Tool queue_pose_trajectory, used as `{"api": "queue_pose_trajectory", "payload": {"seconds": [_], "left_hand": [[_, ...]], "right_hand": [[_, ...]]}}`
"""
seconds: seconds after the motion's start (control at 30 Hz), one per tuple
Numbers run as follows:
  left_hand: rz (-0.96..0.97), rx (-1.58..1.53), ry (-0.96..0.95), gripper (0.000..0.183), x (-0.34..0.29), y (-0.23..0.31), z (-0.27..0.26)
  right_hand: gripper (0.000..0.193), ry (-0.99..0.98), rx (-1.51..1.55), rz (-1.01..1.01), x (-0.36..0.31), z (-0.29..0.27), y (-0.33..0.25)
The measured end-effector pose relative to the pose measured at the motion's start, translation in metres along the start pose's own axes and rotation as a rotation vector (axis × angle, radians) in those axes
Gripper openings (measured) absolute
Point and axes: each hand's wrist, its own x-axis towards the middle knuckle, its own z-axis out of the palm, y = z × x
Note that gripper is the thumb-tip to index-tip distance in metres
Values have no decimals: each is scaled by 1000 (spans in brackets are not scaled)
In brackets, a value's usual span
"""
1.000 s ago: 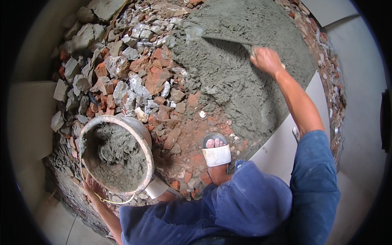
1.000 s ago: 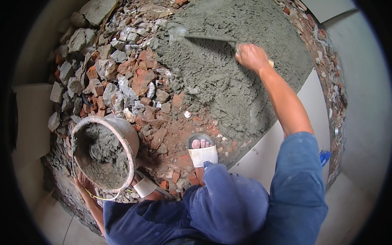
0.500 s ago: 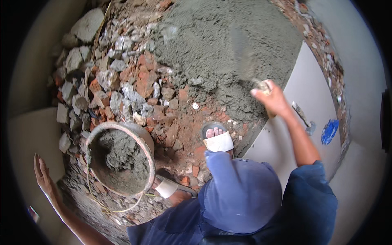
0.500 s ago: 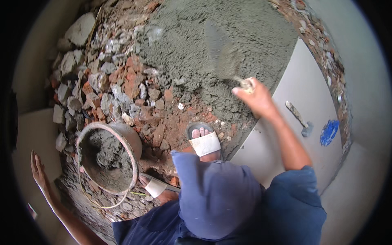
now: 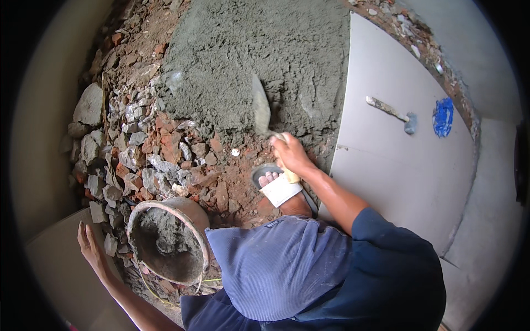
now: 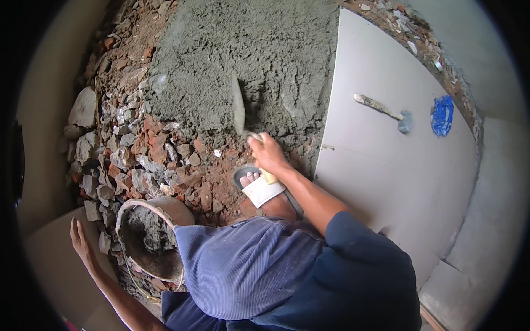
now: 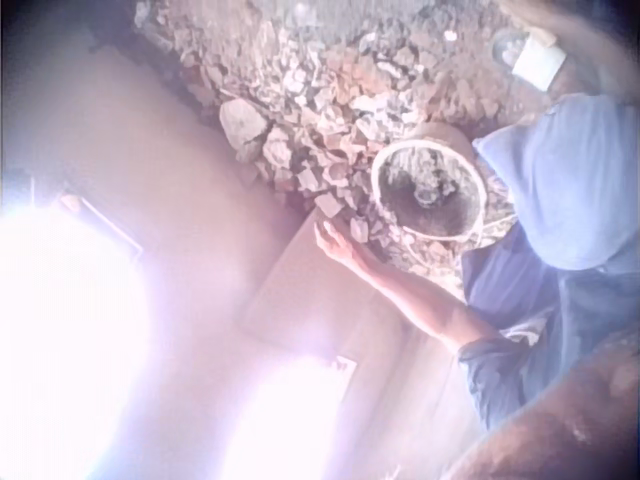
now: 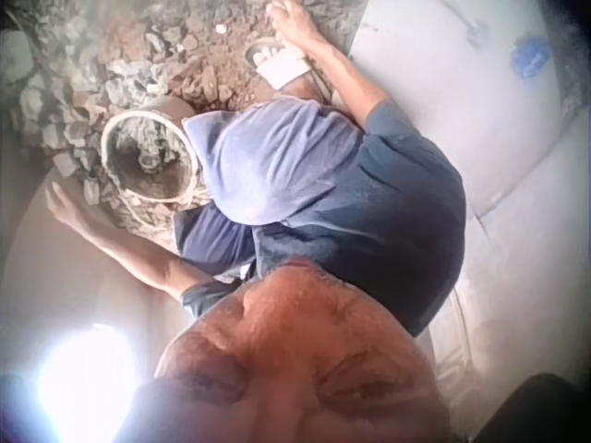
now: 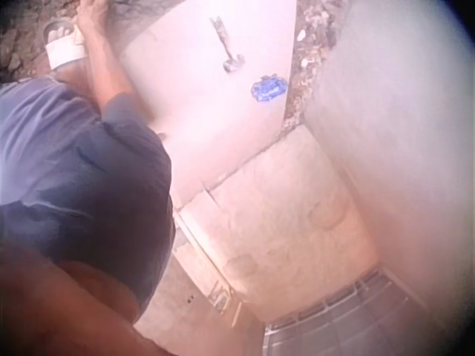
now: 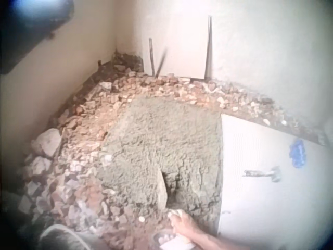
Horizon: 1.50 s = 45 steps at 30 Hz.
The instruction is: The person spreads cement on a debris-covered floor using a trowel, then places a large white tile onto the cement and taps it with a rubber mallet to level it. The person lifts the tile, spreads more cement, and continues the process.
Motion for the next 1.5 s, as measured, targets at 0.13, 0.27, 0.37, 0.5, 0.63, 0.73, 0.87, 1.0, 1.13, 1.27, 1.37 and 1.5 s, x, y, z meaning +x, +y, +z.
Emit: {"api": "queue_pose_trajectory", "payload": {"seconds": [0.13,0.27,0.37,0.5,0.63,0.73,0.87,1.0,1.13,1.27,1.37,1.5], "left_hand": [[-29,-24,30,52,-8,-48,-15],[-119,-68,72,52,-11,-78,-22],[-116,-50,56,51,-8,-73,-15],[-33,-44,61,50,4,-44,-6],[103,71,84,50,-2,-37,-15],[-26,71,75,49,-10,-53,-19],[-125,173,45,51,-12,-75,-24],[-90,112,21,53,-9,-82,-24],[-58,132,41,53,-8,-83,-22],[-49,121,40,53,-7,-88,-25],[-115,126,37,54,-2,-90,-28],[-53,153,19,54,5,-90,-27]], "right_hand": [[32,69,126,95,-25,-44,24],[31,181,96,102,-41,-56,21],[36,4,-37,10,-26,-15,-3],[44,-110,-291,-184,26,64,-38],[40,33,-163,15,15,46,-12],[36,98,-108,9,-2,-1,10],[36,222,11,84,-25,-39,24],[34,247,61,108,-41,-57,34],[35,213,129,115,-54,-60,40],[35,206,-217,-16,-63,-83,19],[39,283,-846,-232,-62,-124,-14],[42,130,-1310,-273,-45,-176,-51]]}}
